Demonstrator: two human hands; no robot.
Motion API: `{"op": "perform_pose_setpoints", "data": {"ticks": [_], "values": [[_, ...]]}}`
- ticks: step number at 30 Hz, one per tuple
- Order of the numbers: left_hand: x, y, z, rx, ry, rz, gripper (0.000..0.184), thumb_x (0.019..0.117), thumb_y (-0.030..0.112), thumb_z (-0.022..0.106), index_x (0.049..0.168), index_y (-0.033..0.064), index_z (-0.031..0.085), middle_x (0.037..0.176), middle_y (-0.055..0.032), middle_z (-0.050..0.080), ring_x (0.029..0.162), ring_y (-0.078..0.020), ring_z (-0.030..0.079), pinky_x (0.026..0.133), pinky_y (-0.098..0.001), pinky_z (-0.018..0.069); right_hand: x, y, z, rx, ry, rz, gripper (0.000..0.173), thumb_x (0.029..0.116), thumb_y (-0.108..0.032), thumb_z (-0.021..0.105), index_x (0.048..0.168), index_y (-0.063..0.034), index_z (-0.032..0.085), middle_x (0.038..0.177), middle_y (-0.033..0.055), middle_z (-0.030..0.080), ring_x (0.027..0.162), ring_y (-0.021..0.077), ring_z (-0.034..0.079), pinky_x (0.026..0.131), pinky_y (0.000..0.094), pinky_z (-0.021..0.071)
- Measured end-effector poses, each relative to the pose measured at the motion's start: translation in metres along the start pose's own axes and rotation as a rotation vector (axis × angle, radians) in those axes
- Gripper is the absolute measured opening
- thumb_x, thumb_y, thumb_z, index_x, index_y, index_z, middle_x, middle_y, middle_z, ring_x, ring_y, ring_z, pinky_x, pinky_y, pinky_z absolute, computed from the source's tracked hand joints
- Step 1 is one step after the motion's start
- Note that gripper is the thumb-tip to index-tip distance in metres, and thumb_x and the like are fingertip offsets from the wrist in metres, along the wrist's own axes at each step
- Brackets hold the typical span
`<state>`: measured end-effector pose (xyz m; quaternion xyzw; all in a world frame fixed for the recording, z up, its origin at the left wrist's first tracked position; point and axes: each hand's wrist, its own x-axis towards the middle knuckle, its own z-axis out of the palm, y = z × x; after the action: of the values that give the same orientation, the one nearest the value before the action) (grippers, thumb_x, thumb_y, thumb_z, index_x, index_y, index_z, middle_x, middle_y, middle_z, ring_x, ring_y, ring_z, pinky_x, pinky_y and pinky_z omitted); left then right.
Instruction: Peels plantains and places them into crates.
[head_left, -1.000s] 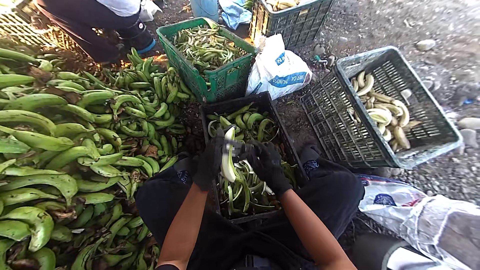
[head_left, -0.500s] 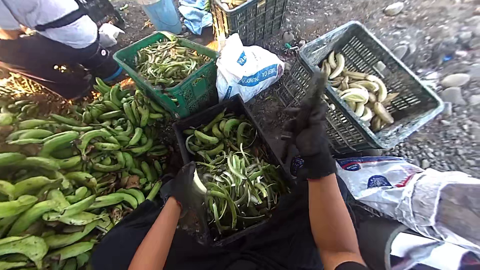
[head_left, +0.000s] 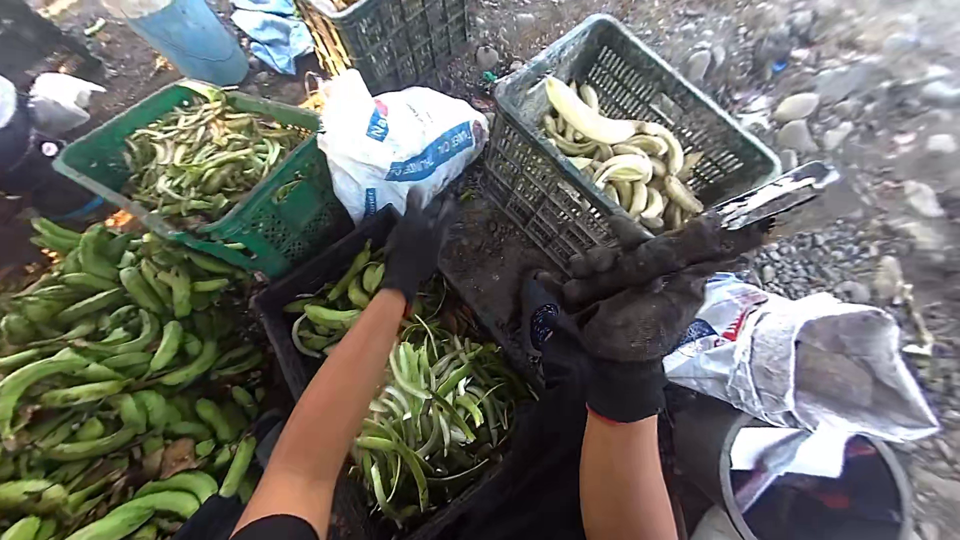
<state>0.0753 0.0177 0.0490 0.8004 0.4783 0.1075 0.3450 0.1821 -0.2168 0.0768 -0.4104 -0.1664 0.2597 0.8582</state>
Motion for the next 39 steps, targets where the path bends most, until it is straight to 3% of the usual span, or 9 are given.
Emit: {"op": "perform_pose_setpoints", "data": {"ticks": [2,5,11,22,30,32,34,36,39], "values": [[-0.012,-0.062,0.03,0.368,-0.116,-0.188,0.077,0.1025,0.053,0.051,0.155,0.0021,0.029,0.131,-0.032,0.059,0.12,-0.0501,0.059,0.099,-0.0687,0.0446,0.001,0.003,0.002,0.014,-0.002,-0.023,0.069,0.1084,-0.05,0.004,0.126,-0.0114,0.059,0.081,0.0064,0.068,0.058,0.0185,0.066,0.049,0.0374,0.0599],[-0.023,-0.125,0.072,0.533,-0.357,-0.499,0.087,0.099,0.052,0.057,0.158,-0.0021,0.024,0.149,-0.0304,0.046,0.139,-0.0457,0.045,0.113,-0.0622,0.0358,0.001,0.007,0.009,0.094,-0.038,0.094,0.083,0.1041,-0.062,0.001,0.119,-0.0101,0.065,0.076,0.0049,0.067,0.062,0.0181,0.068,0.055,0.0396,0.0614],[-0.012,-0.137,0.111,0.621,-0.257,-0.615,0.071,0.0975,0.028,0.059,0.155,-0.0018,0.031,0.147,-0.0254,0.05,0.136,-0.0384,0.051,0.111,-0.0549,0.0413,-0.002,0.01,0.018,-0.016,-0.048,0.146,0.071,0.1072,-0.06,0.014,0.11,-0.0103,0.065,0.075,0.0056,0.069,0.062,0.0184,0.069,0.056,0.0394,0.0617],[-0.047,-0.15,-0.013,0.175,0.126,-0.283,0.042,0.1068,0.028,0.052,0.146,0.0105,0.053,0.142,-0.0219,0.057,0.132,-0.042,0.053,0.111,-0.0618,0.0386,0.0,0.013,0.029,-0.028,-0.052,0.38,0.075,0.1066,-0.06,0.005,0.119,-0.0125,0.062,0.078,0.0039,0.068,0.063,0.0165,0.068,0.054,0.0365,0.0605],[-0.143,-0.138,-0.165,-0.564,0.547,0.173,0.056,0.1027,0.029,0.058,0.154,0.017,0.038,0.147,-0.0014,0.05,0.123,-0.0109,0.056,0.1,-0.0353,0.052,-0.014,0.045,0.043,-0.216,-0.307,0.351,0.076,0.1015,-0.071,0.006,0.13,-0.0244,0.058,0.103,-0.0011,0.072,0.064,0.0089,0.064,0.053,0.0258,0.0548],[-0.168,-0.135,-0.164,-0.807,0.412,0.186,0.052,0.1061,0.035,0.051,0.154,0.0268,0.032,0.135,0.0062,0.057,0.113,-0.0074,0.062,0.093,-0.0308,0.0564,-0.02,0.062,0.054,-0.25,-0.414,0.334,0.076,0.0991,-0.074,0.005,0.135,-0.0248,0.05,0.103,-0.0006,0.072,0.059,0.01,0.062,0.048,0.0267,0.0531],[-0.186,-0.15,-0.144,-1.017,0.31,0.069,0.045,0.1043,0.028,0.054,0.147,0.0241,0.043,0.115,-0.0033,0.065,0.093,-0.0169,0.068,0.076,-0.0369,0.0616,-0.031,0.085,0.064,-0.258,-0.548,0.364,0.081,0.0951,-0.081,0.023,0.138,-0.0181,0.049,0.086,0.0006,0.07,0.059,0.0132,0.064,0.055,0.0332,0.0579],[-0.203,-0.161,-0.129,-0.936,0.436,-0.08,0.056,0.0995,0.022,0.065,0.151,0.0184,0.042,0.122,-0.0062,0.066,0.099,-0.0175,0.069,0.082,-0.0382,0.0611,-0.052,0.105,0.075,-0.374,-0.684,0.462,0.081,0.0978,-0.073,0.037,0.141,-0.0056,0.047,0.077,0.0032,0.067,0.06,0.0147,0.064,0.061,0.0348,0.0588],[-0.217,-0.168,-0.114,-0.783,0.729,-0.138,0.053,0.0909,0.015,0.075,0.138,0.0049,0.051,0.114,-0.0074,0.067,0.099,-0.0138,0.067,0.086,-0.0347,0.0593,-0.115,0.119,0.089,-0.548,-0.852,0.641,0.058,0.108,-0.044,0.031,0.14,0.0021,0.045,0.078,0.0034,0.066,0.061,0.0143,0.064,0.062,0.0367,0.0596]]}}
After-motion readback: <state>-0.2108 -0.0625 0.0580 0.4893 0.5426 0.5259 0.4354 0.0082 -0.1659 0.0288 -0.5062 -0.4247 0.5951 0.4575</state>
